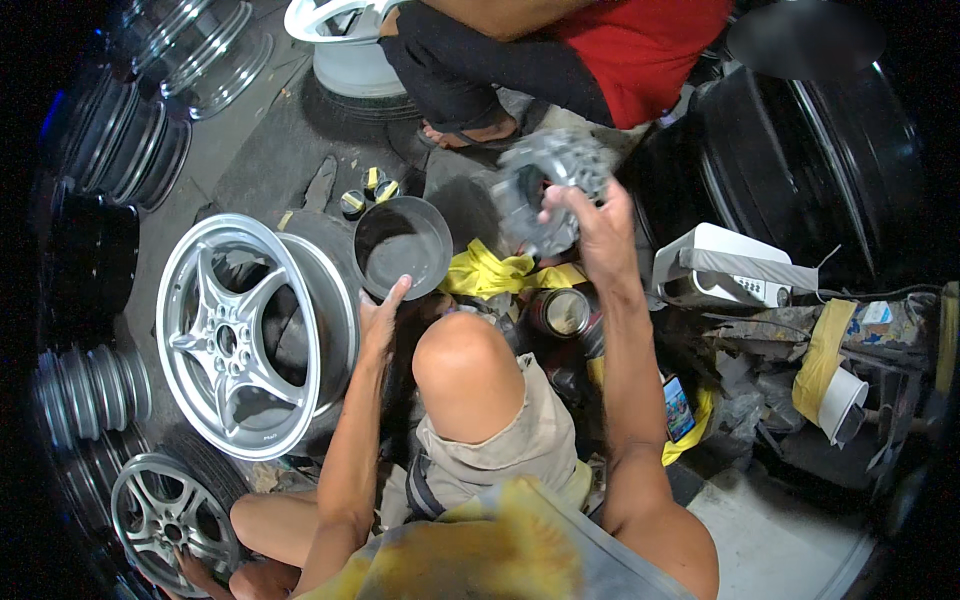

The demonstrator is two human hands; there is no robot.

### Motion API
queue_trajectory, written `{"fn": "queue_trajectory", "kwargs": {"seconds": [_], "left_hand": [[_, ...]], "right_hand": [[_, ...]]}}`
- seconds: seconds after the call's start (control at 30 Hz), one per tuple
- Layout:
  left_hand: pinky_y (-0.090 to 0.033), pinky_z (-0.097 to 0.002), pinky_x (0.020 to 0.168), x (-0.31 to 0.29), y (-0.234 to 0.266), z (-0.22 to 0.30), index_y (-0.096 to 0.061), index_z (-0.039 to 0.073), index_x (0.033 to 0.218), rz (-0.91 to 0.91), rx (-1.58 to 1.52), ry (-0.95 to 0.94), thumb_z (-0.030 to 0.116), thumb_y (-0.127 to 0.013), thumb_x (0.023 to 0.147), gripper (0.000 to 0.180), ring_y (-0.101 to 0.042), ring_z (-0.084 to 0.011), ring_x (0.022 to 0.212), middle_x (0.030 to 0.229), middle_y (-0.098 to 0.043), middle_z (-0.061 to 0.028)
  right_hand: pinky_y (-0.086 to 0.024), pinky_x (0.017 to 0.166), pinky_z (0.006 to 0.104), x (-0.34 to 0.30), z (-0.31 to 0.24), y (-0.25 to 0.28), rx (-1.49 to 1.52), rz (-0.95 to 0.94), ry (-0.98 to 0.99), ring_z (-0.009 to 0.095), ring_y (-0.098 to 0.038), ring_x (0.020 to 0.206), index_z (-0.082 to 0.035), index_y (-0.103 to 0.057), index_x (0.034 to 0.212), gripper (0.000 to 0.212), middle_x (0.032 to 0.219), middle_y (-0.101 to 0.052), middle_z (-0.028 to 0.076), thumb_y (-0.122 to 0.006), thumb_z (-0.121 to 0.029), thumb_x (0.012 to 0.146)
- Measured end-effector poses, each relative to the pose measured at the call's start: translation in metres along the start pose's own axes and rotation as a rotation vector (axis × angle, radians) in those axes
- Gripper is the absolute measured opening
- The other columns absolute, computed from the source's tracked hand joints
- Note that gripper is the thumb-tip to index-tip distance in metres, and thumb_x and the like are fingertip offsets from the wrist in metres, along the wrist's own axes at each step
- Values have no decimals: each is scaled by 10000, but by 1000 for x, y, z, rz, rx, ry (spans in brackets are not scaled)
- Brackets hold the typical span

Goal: The person sits on the floor of a workshop and cleans a silver car wheel using a yellow cloth and a small brush. They wipe the rim and spokes, then use the brush to clean the inner barrel of the wheel. The person also handles a small packet of material and a container of liquid during the process.

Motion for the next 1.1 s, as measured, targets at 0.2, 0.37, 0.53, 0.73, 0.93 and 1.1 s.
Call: {"fn": "queue_trajectory", "kwargs": {"seconds": [0.2,0.37,0.53,0.73,0.93,1.1], "left_hand": [[-268,-365,1115,-12,17,40,-217,-142,1417,108,231,-189,381,-853,680,1105,-386,-334,1316,1413,-370,-289],[-299,-369,1093,-27,24,60,-269,-164,1376,82,253,-235,352,-847,690,1036,-436,-333,1265,1353,-431,-279],[-373,-362,1027,-56,22,150,-388,-93,1331,87,270,-381,285,-830,712,850,-522,-279,1153,1269,-518,-217],[-429,-322,942,9,64,217,-480,-71,1247,373,238,-557,374,-783,780,713,-583,-231,1020,1136,-585,-163],[-575,-398,824,73,123,191,-513,-34,1199,309,-81,-555,397,-702,839,593,-600,-224,998,1116,-564,-133],[-561,-414,861,91,143,172,-466,-45,1260,272,-210,-391,484,-642,853,690,-606,-267,1053,1201,-552,-180]], "right_hand": [[-491,777,463,49,67,86,-974,839,282,437,-642,867,40,-569,1070,494,918,-664,259,-775,-198,690],[-466,880,500,51,130,154,-1072,932,192,464,-594,1025,45,-550,1173,576,1054,-646,282,-748,-250,720],[-478,850,464,22,109,96,-1108,632,294,437,-610,972,22,-474,1295,649,1063,-638,256,-735,-145,724],[-464,888,392,31,114,20,-1255,-176,706,323,-613,1033,7,-413,1385,875,1260,-585,188,-806,-91,610],[-429,828,388,74,195,-65,-1429,-522,823,249,-597,869,16,-420,1357,712,913,-597,102,-694,-110,712],[-417,863,388,87,290,-54,-1648,-526,654,253,-563,964,-32,-465,1329,654,1002,-561,108,-684,-131,720]]}}
Point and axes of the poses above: each hand's wrist, its own x-axis towards the middle knuckle, its own y-axis out of the back of the hand, z = x × y, the point moved 1 cm from there along x, towards the middle knuckle
